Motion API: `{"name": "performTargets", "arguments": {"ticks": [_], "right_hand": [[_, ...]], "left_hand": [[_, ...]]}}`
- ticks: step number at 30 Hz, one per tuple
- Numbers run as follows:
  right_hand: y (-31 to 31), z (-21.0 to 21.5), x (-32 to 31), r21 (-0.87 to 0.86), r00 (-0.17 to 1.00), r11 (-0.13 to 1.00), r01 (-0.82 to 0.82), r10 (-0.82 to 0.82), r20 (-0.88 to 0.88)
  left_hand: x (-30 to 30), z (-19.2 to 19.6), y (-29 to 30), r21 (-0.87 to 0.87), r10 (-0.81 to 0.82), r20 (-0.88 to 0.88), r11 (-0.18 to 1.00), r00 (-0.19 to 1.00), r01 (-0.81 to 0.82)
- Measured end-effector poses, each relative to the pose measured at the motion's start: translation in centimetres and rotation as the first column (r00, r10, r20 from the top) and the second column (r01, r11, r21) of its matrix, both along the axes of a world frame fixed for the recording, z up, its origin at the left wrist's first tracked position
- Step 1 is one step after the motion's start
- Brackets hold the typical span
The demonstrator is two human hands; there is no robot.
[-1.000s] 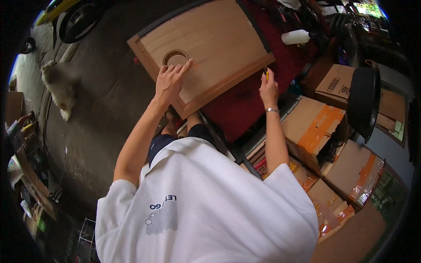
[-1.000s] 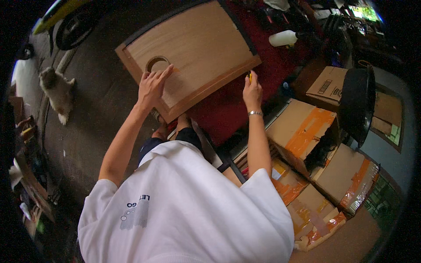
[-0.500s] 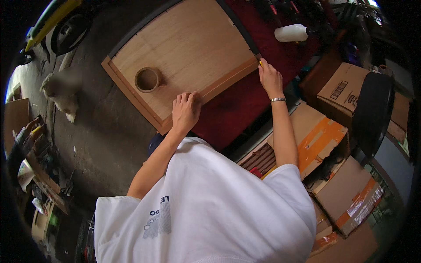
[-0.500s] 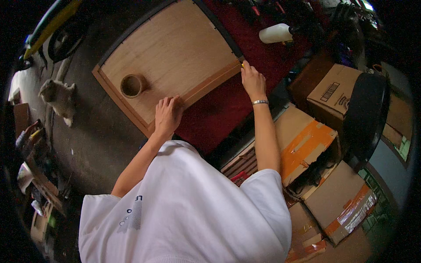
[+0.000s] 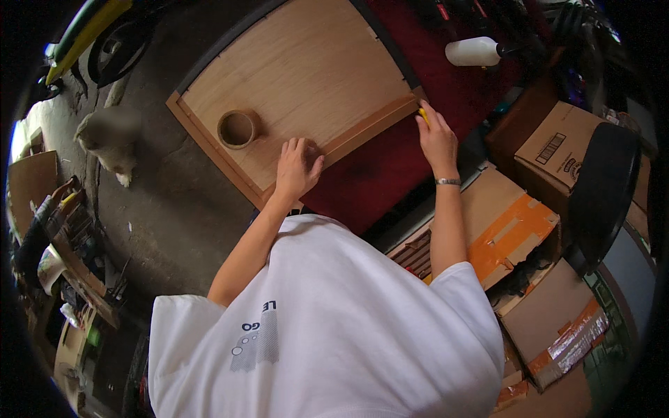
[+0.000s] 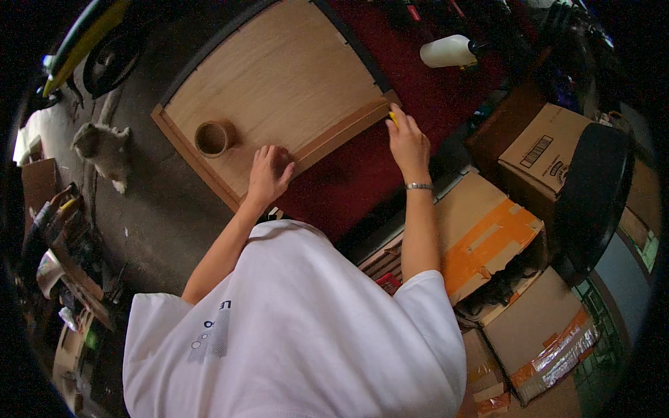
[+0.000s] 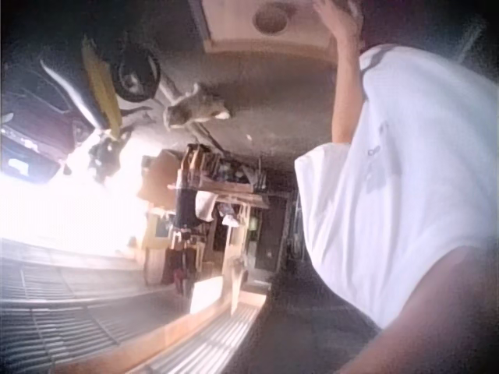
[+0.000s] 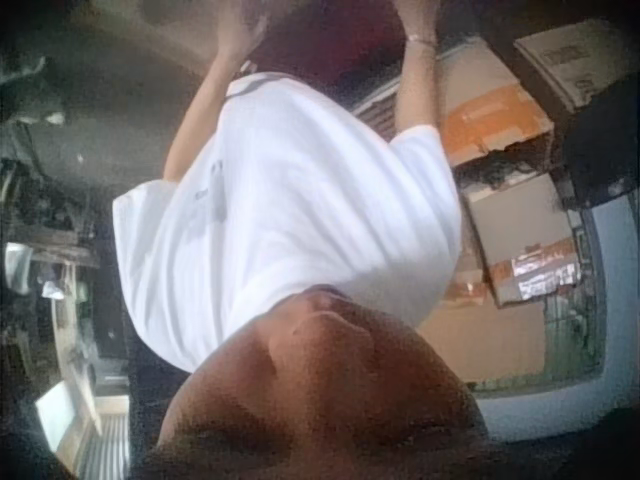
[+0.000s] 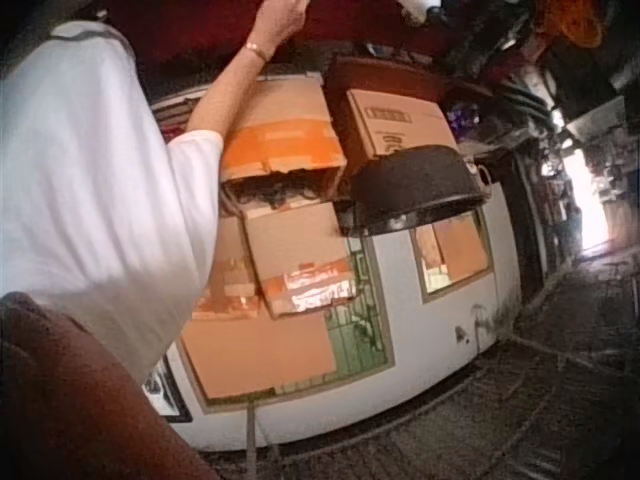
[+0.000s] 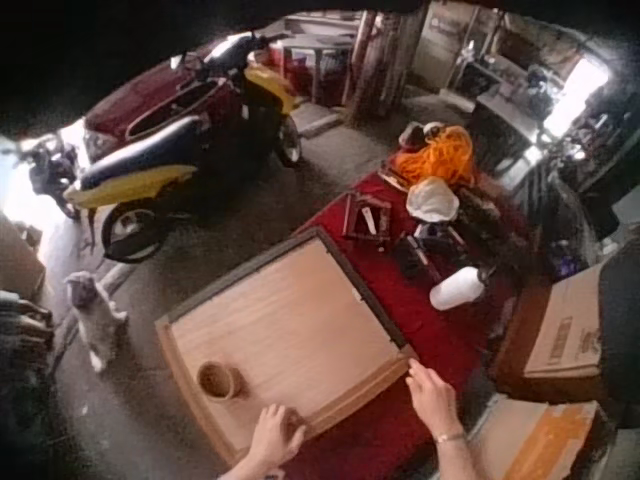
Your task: The person assembles a wooden picture frame by attaching wooden strips to the edges of a backing board using a utility knife to cut tape. They then flip the frame to reveal a photograph of a woman and place it on a table with other tools.
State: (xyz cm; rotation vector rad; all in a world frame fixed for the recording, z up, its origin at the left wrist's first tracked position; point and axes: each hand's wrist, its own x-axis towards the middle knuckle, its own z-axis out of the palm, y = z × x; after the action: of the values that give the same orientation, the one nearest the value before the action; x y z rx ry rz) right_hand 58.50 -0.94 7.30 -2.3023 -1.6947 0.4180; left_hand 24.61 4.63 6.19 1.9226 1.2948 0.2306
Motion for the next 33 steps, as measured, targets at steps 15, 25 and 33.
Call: {"name": "performTargets", "arguments": {"ticks": [15,25,33], "right_hand": [[1.1,-2.4,-8.0,0.138,0.830,0.821,-0.555,0.557,0.026],[3.5,-2.2,0.7,0.085,0.858,0.855,-0.511,0.502,0.111],[5.7,-0.9,5.4,-0.059,0.854,0.870,-0.490,0.492,0.166]], "left_hand": [[-17.2,-2.7,-2.9,-0.024,0.718,0.005,0.696,0.696,-0.717],[-18.3,-2.0,-1.7,-0.637,0.688,-0.115,0.502,0.716,-0.585],[-17.9,-0.6,-1.4,-0.715,0.765,-0.117,0.378,0.634,-0.588]]}}
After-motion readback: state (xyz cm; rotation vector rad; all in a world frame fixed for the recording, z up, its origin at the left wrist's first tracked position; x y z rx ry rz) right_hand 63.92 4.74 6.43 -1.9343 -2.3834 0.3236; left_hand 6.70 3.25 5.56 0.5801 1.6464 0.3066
